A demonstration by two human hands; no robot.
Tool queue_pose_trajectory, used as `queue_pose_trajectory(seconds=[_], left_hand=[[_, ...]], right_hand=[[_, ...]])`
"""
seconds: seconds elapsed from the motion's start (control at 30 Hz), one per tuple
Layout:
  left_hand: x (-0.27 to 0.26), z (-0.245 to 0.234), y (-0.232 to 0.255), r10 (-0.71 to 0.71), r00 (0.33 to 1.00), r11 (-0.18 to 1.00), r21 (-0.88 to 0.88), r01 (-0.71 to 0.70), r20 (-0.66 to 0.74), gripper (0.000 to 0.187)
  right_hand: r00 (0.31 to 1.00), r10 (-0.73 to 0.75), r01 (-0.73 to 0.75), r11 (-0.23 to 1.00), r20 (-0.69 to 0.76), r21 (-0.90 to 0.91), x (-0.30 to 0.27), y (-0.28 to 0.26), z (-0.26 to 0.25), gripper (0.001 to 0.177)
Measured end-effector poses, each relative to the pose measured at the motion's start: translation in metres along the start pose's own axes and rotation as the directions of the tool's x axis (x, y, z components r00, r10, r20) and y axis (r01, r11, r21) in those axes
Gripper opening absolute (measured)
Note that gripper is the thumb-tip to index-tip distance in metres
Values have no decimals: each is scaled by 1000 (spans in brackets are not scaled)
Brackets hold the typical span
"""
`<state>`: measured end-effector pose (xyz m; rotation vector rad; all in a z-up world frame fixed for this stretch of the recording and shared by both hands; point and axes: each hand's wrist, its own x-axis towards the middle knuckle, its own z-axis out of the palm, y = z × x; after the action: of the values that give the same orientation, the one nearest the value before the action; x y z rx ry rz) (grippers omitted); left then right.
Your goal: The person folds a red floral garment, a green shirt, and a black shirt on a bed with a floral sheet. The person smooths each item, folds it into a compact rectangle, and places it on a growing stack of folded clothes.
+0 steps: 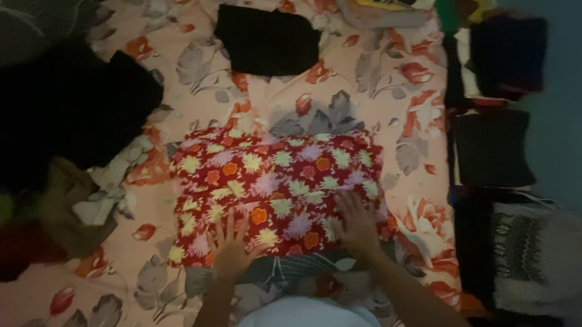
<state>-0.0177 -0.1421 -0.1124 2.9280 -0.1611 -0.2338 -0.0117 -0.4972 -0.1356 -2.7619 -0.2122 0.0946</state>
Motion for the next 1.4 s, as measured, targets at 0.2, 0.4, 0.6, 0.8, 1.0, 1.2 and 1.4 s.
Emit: queue_pose_trajectory(seconds=[0.2,0.4,0.6,0.8,1.0,1.2,1.4], left_hand=[[-11,13,-46,-144,984,982,-135,129,-104,103],[-12,48,-152,-381,924,782,-545,302,-37,70],[-23,43,-222,-375,878,511,-723,464,298,49],[-24,51,-211,-368,897,225,-913,340,244,47],[73,47,-197,-387,905,34,-978,204,176,45],[117,10,-165,-394,919,821,-444,359,15,40],[92,-29,-124,-431,876,873,-344,345,-216,24]], right_hand=[[998,56,-49,980,-26,195,-5,75,17,73],[990,55,-92,948,128,306,-21,151,6,52],[987,117,-90,972,114,-219,-21,166,-27,38],[921,373,-388,854,112,347,22,105,-43,49],[978,104,-173,889,182,424,76,57,-20,50],[906,270,-348,914,327,208,86,35,10,45],[961,211,-249,941,180,228,68,48,5,31]])
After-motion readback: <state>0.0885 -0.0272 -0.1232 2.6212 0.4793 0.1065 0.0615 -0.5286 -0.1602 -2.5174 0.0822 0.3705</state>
